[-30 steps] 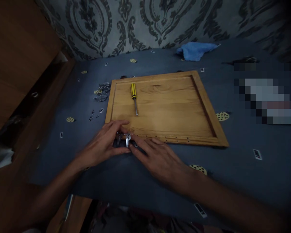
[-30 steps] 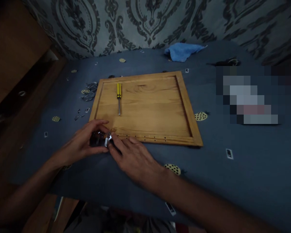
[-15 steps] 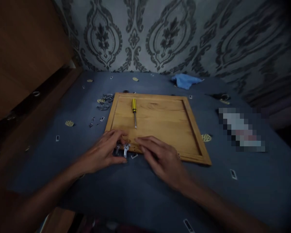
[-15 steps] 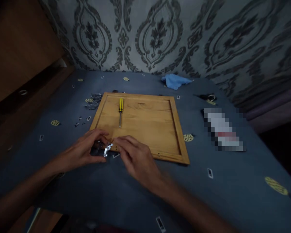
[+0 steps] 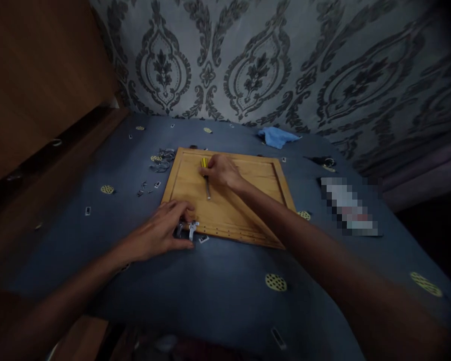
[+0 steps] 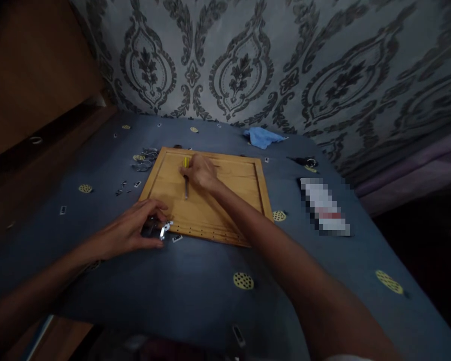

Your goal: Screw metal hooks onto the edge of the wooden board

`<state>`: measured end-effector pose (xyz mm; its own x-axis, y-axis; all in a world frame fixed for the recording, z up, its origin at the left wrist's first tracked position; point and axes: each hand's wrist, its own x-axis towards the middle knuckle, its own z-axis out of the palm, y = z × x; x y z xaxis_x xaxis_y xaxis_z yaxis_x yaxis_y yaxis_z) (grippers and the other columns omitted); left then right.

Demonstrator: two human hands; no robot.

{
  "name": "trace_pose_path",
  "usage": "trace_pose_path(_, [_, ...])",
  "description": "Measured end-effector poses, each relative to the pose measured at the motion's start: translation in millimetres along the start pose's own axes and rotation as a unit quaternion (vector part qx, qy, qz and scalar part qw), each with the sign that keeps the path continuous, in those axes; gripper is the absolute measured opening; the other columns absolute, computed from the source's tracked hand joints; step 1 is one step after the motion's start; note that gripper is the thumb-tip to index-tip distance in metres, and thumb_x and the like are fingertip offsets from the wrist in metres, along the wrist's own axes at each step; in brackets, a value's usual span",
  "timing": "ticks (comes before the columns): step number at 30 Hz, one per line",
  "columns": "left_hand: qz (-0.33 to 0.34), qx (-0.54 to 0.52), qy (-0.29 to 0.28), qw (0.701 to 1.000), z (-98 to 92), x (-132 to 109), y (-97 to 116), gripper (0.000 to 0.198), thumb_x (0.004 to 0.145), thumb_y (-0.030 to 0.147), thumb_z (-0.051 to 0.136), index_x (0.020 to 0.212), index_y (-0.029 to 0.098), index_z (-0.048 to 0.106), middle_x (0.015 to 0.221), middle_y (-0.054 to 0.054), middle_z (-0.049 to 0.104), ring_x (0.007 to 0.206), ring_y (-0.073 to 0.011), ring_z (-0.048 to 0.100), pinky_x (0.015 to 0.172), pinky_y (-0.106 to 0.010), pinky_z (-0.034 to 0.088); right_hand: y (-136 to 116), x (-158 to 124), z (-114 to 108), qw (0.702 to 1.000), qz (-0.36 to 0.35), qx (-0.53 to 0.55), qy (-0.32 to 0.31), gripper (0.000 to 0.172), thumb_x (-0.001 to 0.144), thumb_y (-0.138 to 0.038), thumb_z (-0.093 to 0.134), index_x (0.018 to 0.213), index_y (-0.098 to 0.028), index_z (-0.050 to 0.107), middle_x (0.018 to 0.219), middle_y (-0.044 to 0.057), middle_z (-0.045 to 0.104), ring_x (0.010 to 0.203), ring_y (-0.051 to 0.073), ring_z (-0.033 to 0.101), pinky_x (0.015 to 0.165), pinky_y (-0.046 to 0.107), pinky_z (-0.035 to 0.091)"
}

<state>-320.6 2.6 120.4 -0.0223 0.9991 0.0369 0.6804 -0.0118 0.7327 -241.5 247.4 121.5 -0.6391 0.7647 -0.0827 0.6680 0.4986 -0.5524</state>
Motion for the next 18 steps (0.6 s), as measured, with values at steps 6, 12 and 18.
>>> trace_pose_path(6, [0.018, 0.007, -0.001, 1.0, 0.5, 2, -1, 0.059, 0.08, 0.029, 0.09, 0.125, 0.024, 0.053, 0.111, -0.005, 0.069, 0.112, -0.0271, 0.065, 0.102, -0.047, 0.051, 3, -15, -9, 0.99, -0.028, 0.136, 0.015, 0.019, 0.098, -0.028, 0.071, 0.088, -0.013, 0.063, 0.081, -0.001, 0.065, 0.069, 0.012, 0.063, 0.065, 0.026, 0.055])
trace_pose_path(12, [0.012, 0.001, 0.001, 1.0, -0.7, 3, 2, 0.062, 0.076, 0.023, 0.093, 0.125, 0.021, 0.054, 0.113, -0.006, 0.068, 0.114, -0.0288, 0.065, 0.102, -0.048, 0.052, 4, -86, -34, 0.939, -0.111, 0.314, 0.087, 0.018, 0.096, -0.033, 0.058, 0.084, -0.023, 0.047, 0.059, -0.008, 0.055, 0.051, 0.01, 0.056, 0.053, 0.023, 0.045])
trace_pose_path(18, [0.011, 0.004, -0.01, 1.0, -2.3, 3, 2, 0.061, 0.08, 0.026, 0.091, 0.127, 0.022, 0.052, 0.114, -0.006, 0.069, 0.112, -0.0281, 0.066, 0.098, -0.045, 0.053, 4, -132, -29, 0.87, -0.193, 0.434, 0.13, 0.019, 0.09, -0.036, 0.071, 0.092, -0.024, 0.057, 0.065, -0.007, 0.061, 0.05, 0.01, 0.06, 0.049, 0.025, 0.048])
